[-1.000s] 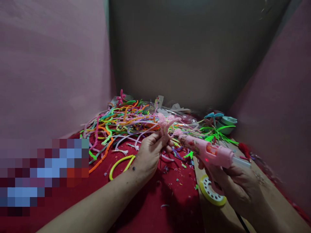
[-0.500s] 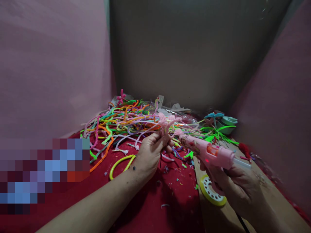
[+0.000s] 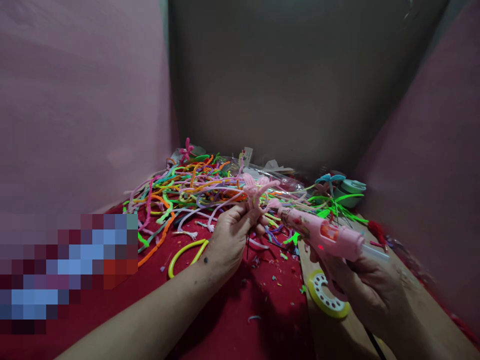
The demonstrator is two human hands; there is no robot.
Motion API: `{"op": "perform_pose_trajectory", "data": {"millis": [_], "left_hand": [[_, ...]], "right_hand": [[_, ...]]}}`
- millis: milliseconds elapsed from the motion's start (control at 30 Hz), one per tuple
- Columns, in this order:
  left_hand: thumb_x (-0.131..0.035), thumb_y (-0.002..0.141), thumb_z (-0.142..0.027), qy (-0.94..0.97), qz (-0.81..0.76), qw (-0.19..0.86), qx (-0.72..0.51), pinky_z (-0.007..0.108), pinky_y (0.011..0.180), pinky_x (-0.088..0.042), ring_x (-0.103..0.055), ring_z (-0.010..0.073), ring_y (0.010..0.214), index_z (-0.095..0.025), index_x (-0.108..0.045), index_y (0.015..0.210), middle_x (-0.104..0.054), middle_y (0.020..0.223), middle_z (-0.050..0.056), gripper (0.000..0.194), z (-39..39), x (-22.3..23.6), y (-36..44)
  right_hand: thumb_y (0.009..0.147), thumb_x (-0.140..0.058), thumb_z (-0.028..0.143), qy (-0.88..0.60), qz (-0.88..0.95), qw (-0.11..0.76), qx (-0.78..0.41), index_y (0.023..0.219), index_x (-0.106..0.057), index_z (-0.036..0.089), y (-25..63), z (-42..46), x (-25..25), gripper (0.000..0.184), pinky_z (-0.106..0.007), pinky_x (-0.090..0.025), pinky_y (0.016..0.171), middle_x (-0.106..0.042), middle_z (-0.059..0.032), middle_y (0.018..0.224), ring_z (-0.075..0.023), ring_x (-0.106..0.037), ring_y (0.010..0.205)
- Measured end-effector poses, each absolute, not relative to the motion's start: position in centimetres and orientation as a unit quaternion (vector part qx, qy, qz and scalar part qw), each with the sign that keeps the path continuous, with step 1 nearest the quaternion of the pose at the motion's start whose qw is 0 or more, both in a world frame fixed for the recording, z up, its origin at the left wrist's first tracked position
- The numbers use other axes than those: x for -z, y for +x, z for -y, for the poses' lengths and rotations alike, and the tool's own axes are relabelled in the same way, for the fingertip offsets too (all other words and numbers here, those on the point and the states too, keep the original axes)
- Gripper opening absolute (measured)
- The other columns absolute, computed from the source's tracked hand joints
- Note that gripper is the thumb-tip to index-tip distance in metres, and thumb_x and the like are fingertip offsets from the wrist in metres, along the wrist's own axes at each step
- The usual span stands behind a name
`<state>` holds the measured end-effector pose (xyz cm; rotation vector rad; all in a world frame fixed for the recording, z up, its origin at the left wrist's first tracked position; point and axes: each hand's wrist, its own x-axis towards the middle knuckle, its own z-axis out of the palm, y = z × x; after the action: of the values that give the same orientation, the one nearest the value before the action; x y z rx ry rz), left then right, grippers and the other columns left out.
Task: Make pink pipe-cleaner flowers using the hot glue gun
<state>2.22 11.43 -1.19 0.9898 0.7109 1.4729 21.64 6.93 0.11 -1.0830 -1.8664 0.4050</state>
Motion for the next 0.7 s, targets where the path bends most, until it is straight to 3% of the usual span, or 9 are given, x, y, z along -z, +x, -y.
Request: {"op": "perform_pose_trajectory", "data": {"millis": [133, 233, 400, 467, 533, 700], "left_hand": [[-0.062, 0.075, -0.025, 0.422, -0.305, 0.579, -0.627, 0.020, 0.054, -0.040, -0.053, 0.0077, 0.054, -0.012, -0.059, 0.077, -0.060, 0.066, 0.002, 0.013, -11.4, 1.3, 2.2], [-0.063, 0.074, -0.024, 0.419, -0.303, 0.581, -0.628, 0.021, 0.055, -0.041, -0.052, 0.0077, 0.054, -0.012, -0.059, 0.076, -0.060, 0.065, 0.001, 0.013, -11.4, 1.2, 2.2], [-0.065, 0.072, -0.022, 0.392, -0.290, 0.585, -0.648, 0.019, 0.054, -0.041, -0.053, 0.0070, 0.054, -0.011, -0.063, 0.073, -0.061, 0.064, 0.002, 0.012, -11.6, 1.2, 2.1], [-0.066, 0.072, -0.023, 0.376, -0.286, 0.583, -0.661, 0.018, 0.053, -0.041, -0.053, 0.0067, 0.053, -0.010, -0.064, 0.072, -0.062, 0.064, 0.002, 0.013, -11.8, 1.1, 1.9], [-0.067, 0.071, -0.023, 0.361, -0.279, 0.586, -0.670, 0.018, 0.052, -0.041, -0.053, 0.0064, 0.053, -0.011, -0.064, 0.072, -0.062, 0.065, 0.002, 0.013, -12.0, 1.1, 1.8], [-0.072, 0.065, -0.020, 0.355, -0.274, 0.591, -0.671, 0.018, 0.052, -0.042, -0.055, 0.0078, 0.057, -0.011, -0.065, 0.072, -0.061, 0.065, 0.003, 0.014, -11.9, 0.8, 1.9]], "right_hand": [[0.085, -0.046, 0.035, -0.444, 0.766, 0.428, -0.181, 0.116, -0.059, 0.021, 21.9, -7.0, 0.1, 0.036, -0.022, -0.037, 0.038, -0.062, -0.0043, 0.075, -0.0100, -0.043, 0.044], [0.085, -0.046, 0.035, -0.444, 0.765, 0.438, -0.162, 0.109, -0.062, 0.021, 21.8, -7.0, 0.3, 0.033, -0.028, -0.048, 0.053, -0.064, -0.0059, 0.079, -0.0162, -0.056, 0.060], [0.083, -0.049, 0.034, -0.452, 0.765, 0.452, -0.085, 0.084, -0.066, 0.022, 21.8, -6.5, 0.3, 0.021, -0.036, -0.052, 0.069, -0.064, -0.0051, 0.070, -0.0231, -0.062, 0.072], [0.081, -0.052, 0.032, -0.451, 0.767, 0.454, -0.033, 0.089, -0.064, 0.023, 22.9, -6.1, 0.6, 0.018, -0.039, -0.050, 0.079, -0.066, -0.0063, 0.081, -0.0260, -0.062, 0.084], [0.078, -0.055, 0.031, -0.452, 0.773, 0.445, 0.017, 0.103, -0.060, 0.023, 24.9, -5.5, 1.2, 0.026, -0.042, -0.047, 0.086, -0.064, -0.0083, 0.100, -0.0287, -0.059, 0.099], [0.079, -0.054, 0.039, -0.556, 0.748, 0.355, 0.071, 0.110, -0.057, 0.022, 31.1, -3.2, 3.6, 0.036, -0.037, -0.051, 0.078, -0.057, -0.0112, 0.115, -0.0286, -0.056, 0.105]]}}
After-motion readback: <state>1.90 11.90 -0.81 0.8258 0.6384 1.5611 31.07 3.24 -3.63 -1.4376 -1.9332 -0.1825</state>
